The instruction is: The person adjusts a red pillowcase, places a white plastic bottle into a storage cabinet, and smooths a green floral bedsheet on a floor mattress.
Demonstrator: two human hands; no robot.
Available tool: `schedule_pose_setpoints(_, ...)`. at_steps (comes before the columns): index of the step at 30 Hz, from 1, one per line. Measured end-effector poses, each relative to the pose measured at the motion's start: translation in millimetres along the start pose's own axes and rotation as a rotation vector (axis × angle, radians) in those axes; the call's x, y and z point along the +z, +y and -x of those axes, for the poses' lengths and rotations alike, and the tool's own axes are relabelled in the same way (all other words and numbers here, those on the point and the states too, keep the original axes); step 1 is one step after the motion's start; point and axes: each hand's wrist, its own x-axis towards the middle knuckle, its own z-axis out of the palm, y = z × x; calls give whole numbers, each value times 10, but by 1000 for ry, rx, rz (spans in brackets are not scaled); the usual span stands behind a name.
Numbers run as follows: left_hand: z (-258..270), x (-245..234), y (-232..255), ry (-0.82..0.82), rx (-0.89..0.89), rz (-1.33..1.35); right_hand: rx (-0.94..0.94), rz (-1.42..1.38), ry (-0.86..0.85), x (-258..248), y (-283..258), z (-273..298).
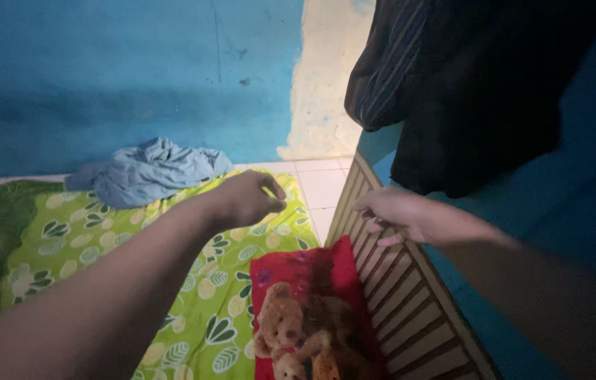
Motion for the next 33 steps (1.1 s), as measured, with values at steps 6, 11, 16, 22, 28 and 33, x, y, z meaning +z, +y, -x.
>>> schedule_pose_setpoints(6,-63,336,-89,26,-67,48,7,79,12,67,200,-259)
schedule_pose_setpoints(11,-83,654,-332,22,-25,-138,33,82,-76,245,484,-503)
schedule_pose_setpoints(16,-117,1028,-714,-28,-64,-197,64,130,-138,497,868,-938)
schedule_pose_setpoints(22,-276,2019,-1559,-60,-60,-154,-26,392,-137,893,1717,-1917)
schedule_pose_setpoints(28,-446,3471,-2493,-55,-1,-204,47,438,-90,1481,2973,-2498)
schedule_pose_setpoints(33,-528,4584,-3116,-223,-69,-126,-12,358,-61,1983,4020,-3082)
